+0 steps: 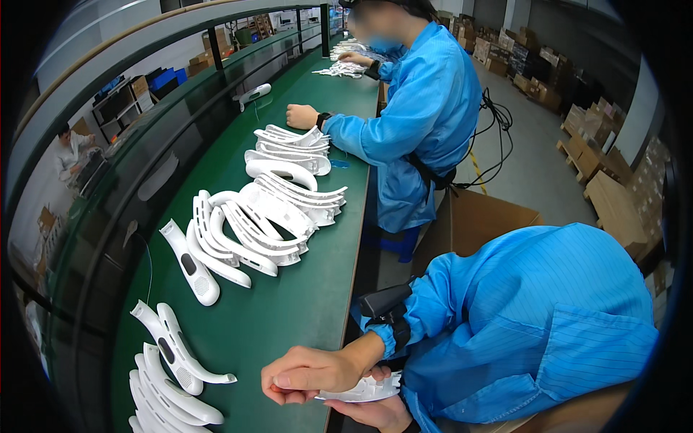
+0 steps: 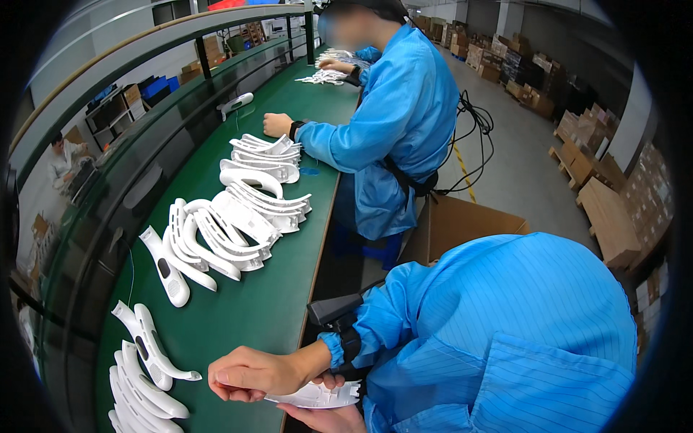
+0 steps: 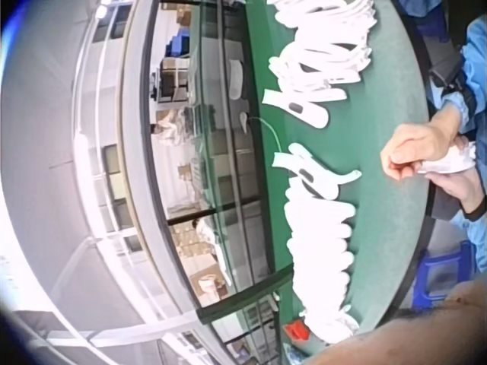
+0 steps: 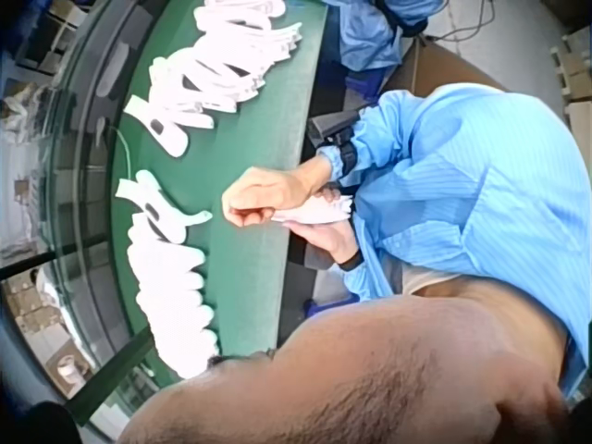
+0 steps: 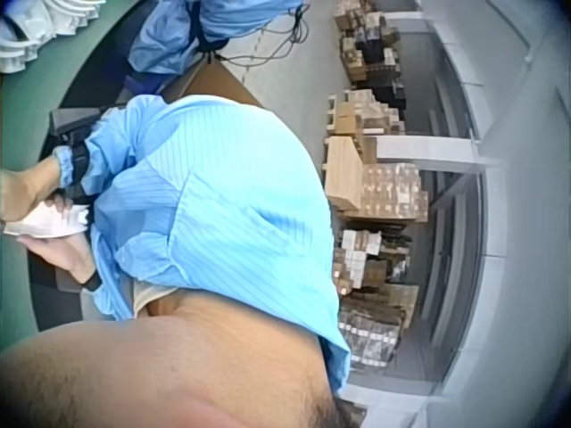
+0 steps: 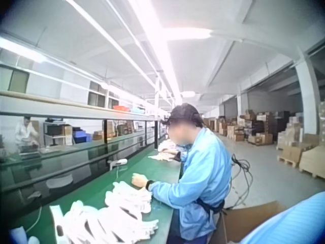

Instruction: The recorder is assembling white plastic components, possibly infrared thermometers, by joining housing parts together on an assembly line.

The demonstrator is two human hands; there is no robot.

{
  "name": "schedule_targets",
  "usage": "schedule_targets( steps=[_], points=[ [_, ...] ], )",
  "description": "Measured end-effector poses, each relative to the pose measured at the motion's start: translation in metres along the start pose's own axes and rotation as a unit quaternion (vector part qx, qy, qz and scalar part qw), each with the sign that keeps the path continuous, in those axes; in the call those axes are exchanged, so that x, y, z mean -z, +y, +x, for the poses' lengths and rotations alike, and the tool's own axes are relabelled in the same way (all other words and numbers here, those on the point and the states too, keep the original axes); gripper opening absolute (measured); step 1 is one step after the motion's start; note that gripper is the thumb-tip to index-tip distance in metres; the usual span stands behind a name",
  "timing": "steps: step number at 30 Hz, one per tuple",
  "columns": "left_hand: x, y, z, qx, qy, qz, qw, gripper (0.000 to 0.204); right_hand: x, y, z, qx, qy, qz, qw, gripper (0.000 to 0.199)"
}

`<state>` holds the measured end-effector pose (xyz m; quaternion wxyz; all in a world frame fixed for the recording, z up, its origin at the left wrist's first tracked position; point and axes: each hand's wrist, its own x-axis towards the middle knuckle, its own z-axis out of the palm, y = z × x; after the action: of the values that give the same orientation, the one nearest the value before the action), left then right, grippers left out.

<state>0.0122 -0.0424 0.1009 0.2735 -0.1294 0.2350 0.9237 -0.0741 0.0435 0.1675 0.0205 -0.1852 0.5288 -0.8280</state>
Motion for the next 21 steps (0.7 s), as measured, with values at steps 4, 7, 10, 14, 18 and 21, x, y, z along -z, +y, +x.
schedule_targets(
  steps=[4, 7, 10, 14, 18, 21],
  points=[
    [-0.004, 0.001, 0.003, -0.033, 0.049, 0.006, 0.998, 0.062, 0.0, 0.005, 0.001, 0.014, -0.013, -0.032, 0.999, 0.03],
    [-0.006, -0.002, -0.001, -0.033, 0.087, 0.005, 0.996, 0.06, -0.002, 0.006, -0.004, 0.054, -0.015, -0.087, 0.995, 0.029],
    [0.014, -0.007, 0.003, -0.03, 0.044, -0.008, 0.999, 0.059, -0.006, 0.008, -0.002, 0.082, -0.033, -0.142, 0.986, 0.027],
    [0.024, -0.004, 0.007, -0.025, -0.029, -0.037, 0.999, 0.059, -0.006, 0.007, 0.008, -0.021, -0.017, -0.083, 0.996, 0.024],
    [0.026, -0.01, 0.01, -0.015, -0.04, -0.055, 0.998, 0.062, 0.001, -0.01, 0.006, 0.012, 0.049, -0.084, 0.995, 0.025],
    [0.019, -0.012, 0.009, -0.02, -0.02, -0.035, 0.999, 0.065, 0.006, -0.007, -0.001, 0.063, 0.06, -0.123, 0.989, 0.026]
  ],
)
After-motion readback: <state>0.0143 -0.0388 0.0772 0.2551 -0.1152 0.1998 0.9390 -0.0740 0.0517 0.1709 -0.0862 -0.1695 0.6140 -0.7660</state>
